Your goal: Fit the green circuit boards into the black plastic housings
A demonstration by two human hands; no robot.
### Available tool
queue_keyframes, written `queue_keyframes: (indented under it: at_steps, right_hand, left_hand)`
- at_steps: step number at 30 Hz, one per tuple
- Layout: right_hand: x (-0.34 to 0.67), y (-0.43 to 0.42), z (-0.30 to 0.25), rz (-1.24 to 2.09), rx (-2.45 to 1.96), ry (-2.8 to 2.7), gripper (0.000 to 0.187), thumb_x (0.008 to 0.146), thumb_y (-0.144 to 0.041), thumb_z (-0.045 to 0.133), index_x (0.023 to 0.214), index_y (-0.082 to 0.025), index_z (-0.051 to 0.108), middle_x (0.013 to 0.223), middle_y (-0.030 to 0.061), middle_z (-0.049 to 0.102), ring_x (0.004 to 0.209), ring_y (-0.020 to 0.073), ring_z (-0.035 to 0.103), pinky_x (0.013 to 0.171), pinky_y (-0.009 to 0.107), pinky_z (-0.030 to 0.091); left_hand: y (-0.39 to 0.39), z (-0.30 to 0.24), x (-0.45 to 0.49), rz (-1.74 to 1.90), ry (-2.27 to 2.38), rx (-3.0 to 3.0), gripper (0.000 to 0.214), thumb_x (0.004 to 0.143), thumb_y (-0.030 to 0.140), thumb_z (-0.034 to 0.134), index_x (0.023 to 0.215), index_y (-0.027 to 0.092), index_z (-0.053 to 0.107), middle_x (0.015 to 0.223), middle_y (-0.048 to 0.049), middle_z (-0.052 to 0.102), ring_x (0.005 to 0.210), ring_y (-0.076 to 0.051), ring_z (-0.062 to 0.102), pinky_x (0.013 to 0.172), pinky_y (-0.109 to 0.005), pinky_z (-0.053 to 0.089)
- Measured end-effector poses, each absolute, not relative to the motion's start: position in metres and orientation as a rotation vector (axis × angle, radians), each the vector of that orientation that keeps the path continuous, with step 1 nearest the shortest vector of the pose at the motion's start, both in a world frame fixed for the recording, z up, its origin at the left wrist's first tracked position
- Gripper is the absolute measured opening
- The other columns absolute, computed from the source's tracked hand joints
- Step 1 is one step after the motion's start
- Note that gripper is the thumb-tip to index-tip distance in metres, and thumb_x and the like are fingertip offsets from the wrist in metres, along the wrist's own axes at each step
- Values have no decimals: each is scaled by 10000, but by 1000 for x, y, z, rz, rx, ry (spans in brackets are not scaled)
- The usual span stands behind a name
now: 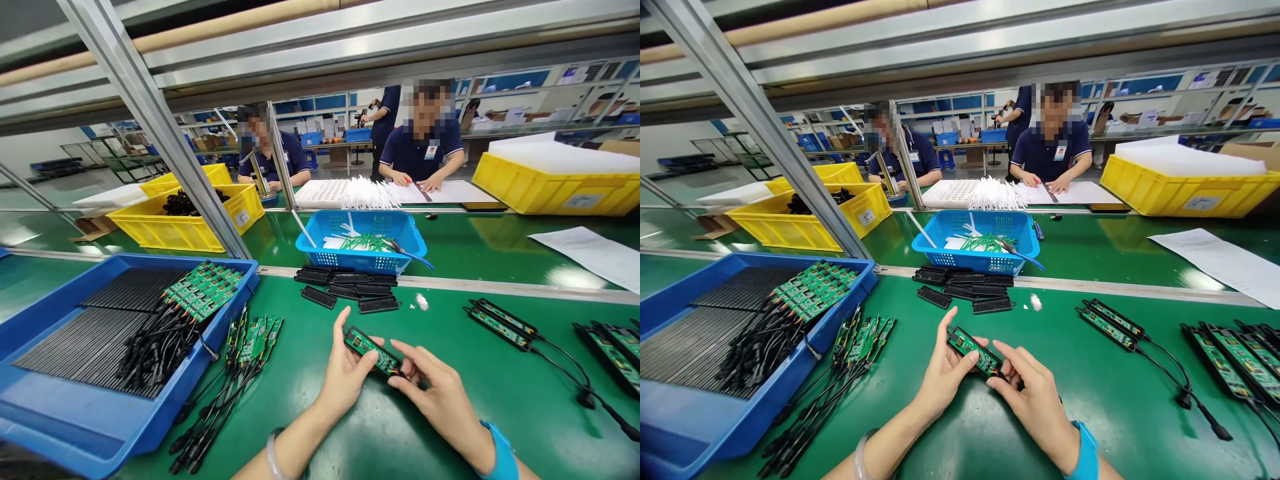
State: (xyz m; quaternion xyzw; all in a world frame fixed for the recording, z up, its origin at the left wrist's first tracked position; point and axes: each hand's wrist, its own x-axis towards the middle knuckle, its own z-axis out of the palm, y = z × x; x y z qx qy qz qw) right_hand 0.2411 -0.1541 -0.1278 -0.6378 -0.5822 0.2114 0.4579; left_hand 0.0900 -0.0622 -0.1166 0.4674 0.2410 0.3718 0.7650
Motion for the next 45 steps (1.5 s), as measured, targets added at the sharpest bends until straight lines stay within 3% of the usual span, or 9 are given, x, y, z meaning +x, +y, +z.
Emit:
queue_keyframes:
  at_steps: [5,8,12,18,25,30,34,37,45]
  right_hand:
    - [234,-147,-130,1076,-1467,-1232,561,847,-526,524,1313,-214,487,981,76,621,713,168,608,580,284,536]
    - [228,-144,-132,1368,-1318,-1149,640,849,-599,469,1346,-196,459,912,75,661,712,184,663,584,301,546]
    - [222,-143,-137,1364,-1393,-1096,736,812,-672,455,1345,-165,459,664,21,643,564,179,677,495,268,517]
    - [224,-144,-140,1388,-1379,-1074,737,829,-646,450,1367,-142,417,636,22,655,515,159,675,425,200,451]
    - [217,-143,-142,1318,-1417,-1168,642,894,-567,390,1387,-156,398,597,18,646,443,127,631,363,157,355]
    - [225,-143,-133,1186,-1483,-1246,579,888,-502,448,1358,-164,435,526,-52,541,388,81,472,390,175,340]
    - [236,-144,-125,938,-1611,-1362,321,743,-361,682,994,-165,651,542,-75,438,494,80,383,458,191,285]
    - [240,-146,-122,842,-1694,-1411,257,791,-356,626,633,-159,576,540,-53,450,516,87,378,486,209,270]
    - [237,-145,-127,850,-1584,-1326,319,779,-403,630,589,-171,521,553,-41,466,534,102,392,508,216,293]
  left_hand:
    - [-69,-118,95,771,555,994,982,724,326,723,1440,287,53,889,-28,663,765,-180,634,689,-298,510]
    - [-71,-119,95,700,590,1019,936,716,340,719,1424,303,108,797,5,635,554,-129,564,491,-240,457]
    - [-71,-119,96,706,614,1042,888,691,316,738,1379,247,182,756,19,611,589,-120,559,531,-226,469]
    - [-65,-119,93,629,619,894,668,802,456,590,1320,233,230,758,0,629,610,-153,621,587,-297,505]
    - [-61,-128,94,686,679,870,373,772,478,618,949,216,421,588,60,565,526,-135,605,502,-243,483]
    - [-58,-123,92,726,690,820,429,801,425,613,1118,229,401,695,29,634,610,-137,635,606,-282,527]
    - [-57,-117,89,811,731,890,764,695,290,748,1293,227,277,886,-61,698,694,-166,655,667,-325,541]
    - [-58,-114,88,864,723,955,833,676,283,765,1324,221,245,908,-86,707,654,-149,641,669,-313,531]
    - [-64,-114,91,917,668,1138,733,772,307,684,1329,238,212,930,-63,704,797,-149,641,775,-286,485]
